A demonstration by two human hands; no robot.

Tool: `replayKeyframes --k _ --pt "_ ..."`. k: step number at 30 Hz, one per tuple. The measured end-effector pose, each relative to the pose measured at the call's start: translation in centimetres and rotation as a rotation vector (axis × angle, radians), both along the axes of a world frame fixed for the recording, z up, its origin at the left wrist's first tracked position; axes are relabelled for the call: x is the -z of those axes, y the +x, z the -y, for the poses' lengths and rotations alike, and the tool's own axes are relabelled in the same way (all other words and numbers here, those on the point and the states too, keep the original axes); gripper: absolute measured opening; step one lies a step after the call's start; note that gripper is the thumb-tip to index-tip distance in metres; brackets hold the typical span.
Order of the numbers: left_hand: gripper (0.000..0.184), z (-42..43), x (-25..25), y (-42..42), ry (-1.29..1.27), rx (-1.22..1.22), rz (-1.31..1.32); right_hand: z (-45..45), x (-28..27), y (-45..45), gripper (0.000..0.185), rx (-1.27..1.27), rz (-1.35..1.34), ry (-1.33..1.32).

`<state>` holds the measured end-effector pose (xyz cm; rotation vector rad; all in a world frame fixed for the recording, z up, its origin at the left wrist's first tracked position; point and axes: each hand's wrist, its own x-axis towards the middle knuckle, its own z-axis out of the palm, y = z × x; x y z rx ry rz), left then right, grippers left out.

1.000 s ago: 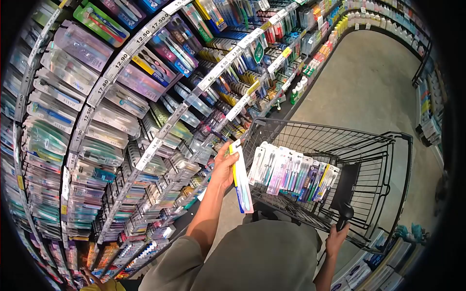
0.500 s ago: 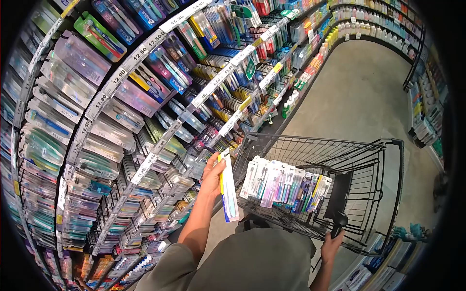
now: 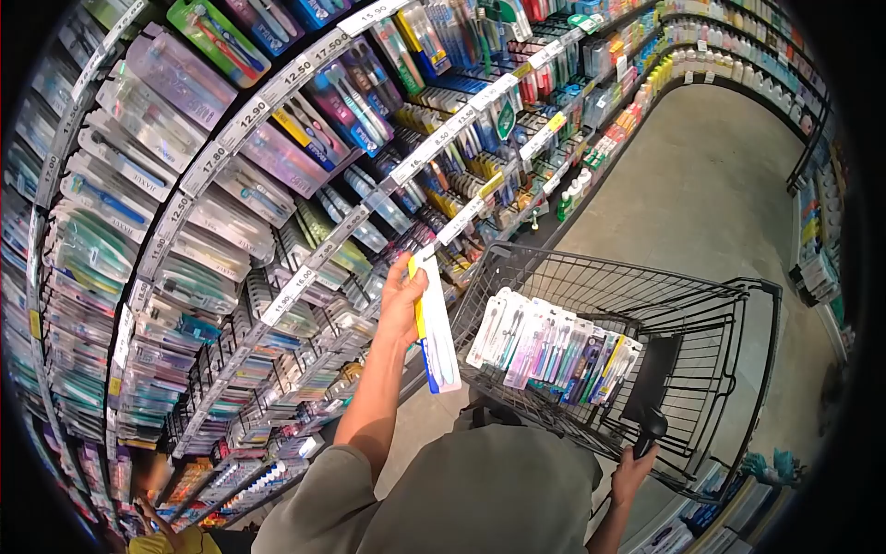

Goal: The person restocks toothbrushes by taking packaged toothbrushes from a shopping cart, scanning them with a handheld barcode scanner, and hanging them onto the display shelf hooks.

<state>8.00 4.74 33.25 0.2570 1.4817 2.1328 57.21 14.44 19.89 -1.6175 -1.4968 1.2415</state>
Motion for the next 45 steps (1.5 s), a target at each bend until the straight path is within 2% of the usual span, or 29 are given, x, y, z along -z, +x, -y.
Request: replayKeyframes --k 4,6,7,9,12,15,18,19,20,22,24,27,32,40,45 --pt "0.074 1.0 -2.7 -2.5 0.012 -0.061 -0.152 -0.1 3.0 1.2 0.047 -0.035 0.078 0.096" --pt "0.076 1.5 -4.1 -4.4 -0.007 -0.146 -0.258 -0.2 2.1 1.2 0.051 0.007 0.08 -0.126" --pt "0.079 1.8 -5.1 -5.1 -0.002 -0.154 -0.301 -0.1 -0.7 -0.2 0.051 0.046 0.065 -0.224" --pt "0.079 2.1 -7.6 -5.9 0.013 -0.222 -0.366 0.0 4.2 1.8 0.05 0.001 0.059 0.05" --pt "0.079 2.9 -8.7 -9.3 0.008 -0.349 -0.472 0.0 2.3 1.2 0.047 0.001 0.024 -0.074" --pt "0.069 3.6 -10.5 -12.1 0.002 -0.418 -0.578 -0.1 2.8 1.8 0.043 -0.021 0.01 -0.098" --pt "0.057 4.1 -12.2 -14.9 0.032 -0.431 -0.675 -0.2 0.7 0.4 0.04 -0.011 0.009 -0.133" --pt "0.056 3.8 -12.9 -15.1 0.036 -0.435 -0.668 0.0 0.7 0.4 0.04 -0.006 -0.002 -0.125" --pt "0.057 3.8 -13.2 -15.9 0.045 -0.438 -0.688 -0.2 3.3 1.8 0.04 -0.041 -0.001 -0.04" --pt "0.058 3.9 -13.8 -17.5 0.044 -0.439 -0.711 0.1 2.3 1.4 0.04 -0.045 0.0 -0.072" --pt "0.05 3.8 -14.4 -18.8 0.041 -0.476 -0.769 -0.1 0.8 0.5 0.039 -0.023 -0.022 -0.138" --pt "0.059 3.9 -15.5 -20.6 0.053 -0.445 -0.831 0.0 1.5 0.8 0.038 -0.028 -0.035 -0.099" --pt "0.045 3.6 -17.6 -21.9 0.088 -0.391 -0.929 0.1 2.1 1.0 0.036 -0.035 -0.069 -0.054" --pt "0.043 2.7 -18.4 -22.7 0.15 -0.374 -0.932 0.3 0.7 -0.1 0.034 0.012 -0.085 -0.082" --pt "0.047 2.0 -17.8 -22.7 0.079 -0.384 -0.975 0.3 1.1 0.0 0.034 0.006 -0.09 -0.073"
